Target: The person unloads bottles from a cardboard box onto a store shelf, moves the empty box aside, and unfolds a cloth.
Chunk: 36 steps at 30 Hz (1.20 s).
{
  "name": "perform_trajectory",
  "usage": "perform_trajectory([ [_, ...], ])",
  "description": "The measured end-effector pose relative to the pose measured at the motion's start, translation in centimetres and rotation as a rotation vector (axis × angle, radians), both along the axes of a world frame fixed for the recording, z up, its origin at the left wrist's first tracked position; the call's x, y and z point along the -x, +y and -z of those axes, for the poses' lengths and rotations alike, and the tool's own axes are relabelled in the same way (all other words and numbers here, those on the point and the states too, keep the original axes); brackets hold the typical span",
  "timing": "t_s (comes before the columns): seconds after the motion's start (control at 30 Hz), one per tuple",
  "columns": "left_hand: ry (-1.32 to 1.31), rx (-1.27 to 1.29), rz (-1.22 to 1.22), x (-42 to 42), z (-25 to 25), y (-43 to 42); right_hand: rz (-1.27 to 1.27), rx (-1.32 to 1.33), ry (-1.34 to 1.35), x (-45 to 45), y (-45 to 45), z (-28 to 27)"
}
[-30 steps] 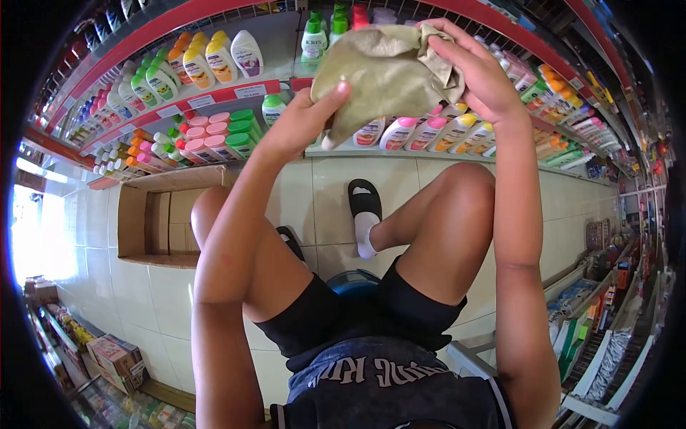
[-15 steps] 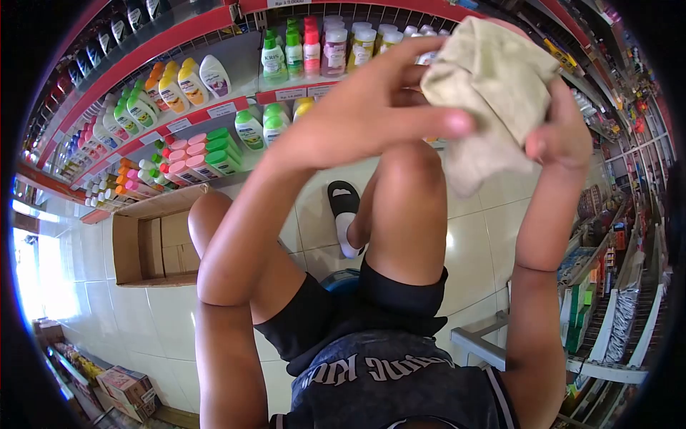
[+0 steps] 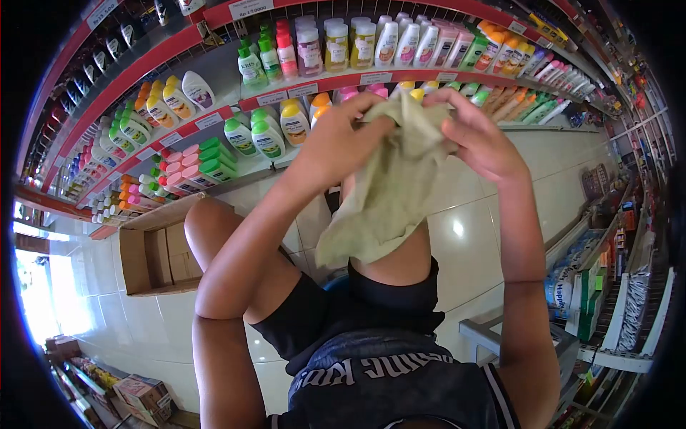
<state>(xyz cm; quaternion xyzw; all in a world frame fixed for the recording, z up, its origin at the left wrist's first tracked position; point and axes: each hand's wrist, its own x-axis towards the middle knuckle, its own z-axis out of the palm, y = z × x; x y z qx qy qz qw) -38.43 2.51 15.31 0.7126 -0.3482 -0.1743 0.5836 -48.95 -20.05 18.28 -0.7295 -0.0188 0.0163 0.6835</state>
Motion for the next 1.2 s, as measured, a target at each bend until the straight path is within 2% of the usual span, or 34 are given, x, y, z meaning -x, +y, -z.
perform_trajectory([
  [0.03,0.002,-0.006,0.0,-1.2,1.5,-0.4,-0.08,-0.237,0.056,-0.6,0.1,0.8],
  [0.1,-0.164,0.013,-0.226,-3.8,3.8,-1.0,-0.054,-0.221,0.017,-2.1,0.2,2.1],
  [0.13,-0.164,0.01,-0.225,-4.4,3.8,-1.3,-0.04,-0.212,-0.003,-2.9,0.0,2.6],
  [0.17,-0.069,0.026,-0.246,-5.0,3.9,-1.5,-0.025,-0.202,-0.024,-3.7,-0.3,3.0],
  [0.2,0.026,0.042,-0.266,-5.0,3.4,-1.6,0.007,-0.042,0.009,-4.6,-0.6,3.4],
  [0.23,0.112,-0.068,-0.342,-4.8,1.9,-1.6,0.039,0.117,0.043,-5.3,-0.9,3.6],
  [0.33,0.094,0.084,-0.298,-6.6,2.5,-2.1,0.184,0.064,0.011,-6.9,-0.6,4.2],
  [0.37,0.2,0.109,-0.259,-7.3,2.7,-2.3,0.166,0.143,-0.061,-7.0,-1.0,3.8],
  [0.4,0.202,0.109,-0.26,-7.2,2.3,-2.4,0.165,0.143,-0.059,-7.5,-1.1,4.1],
  [0.47,0.389,0.177,-0.288,-6.9,1.4,-3.0,0.288,0.031,-0.184,-8.5,-1.3,4.9],
  [0.5,0.389,0.178,-0.287,-7.3,1.5,-3.2,0.319,-0.145,-0.083,-8.6,-1.0,4.4],
  [0.53,0.396,0.151,-0.271,-7.7,1.5,-3.3,0.321,-0.144,-0.083,-8.6,-0.9,4.1],
  [0.6,0.402,0.126,-0.253,-8.2,1.2,-3.5,0.172,-0.009,-0.146,-8.4,-0.5,3.5],
  [0.67,0.422,0.061,-0.115,-8.4,0.8,-3.6,0.061,0.127,-0.202,-8.3,-0.1,2.6],
  [0.73,0.36,0.042,-0.099,-8.2,0.8,-3.7,0.08,0.592,-0.432,-9.5,-0.7,3.2],
  [0.77,0.293,0.022,-0.085,-8.1,0.8,-3.7,0.127,0.438,-0.347,-9.9,-1.0,3.5],
  [0.87,0.375,0.108,-0.07,-7.9,1.3,-3.7,0.176,0.295,-0.417,-10.3,-1.4,3.8],
  [0.93,0.385,0.143,-0.084,-7.9,1.3,-3.3,0.216,0.2,-0.353,-10.4,-1.9,3.9],
  [1.0,0.399,0.176,-0.093,-8.0,1.4,-2.9,0.317,-0.404,-0.159,-10.0,-2.3,3.7],
  [1.13,0.486,0.261,-0.122,-8.6,1.7,-2.5,0.423,-0.495,-0.133,-10.9,-3.5,4.5],
  [1.2,0.565,0.416,-0.172,-9.6,2.5,-2.6,0.412,-0.484,-0.136,-10.6,-3.6,4.1],
])
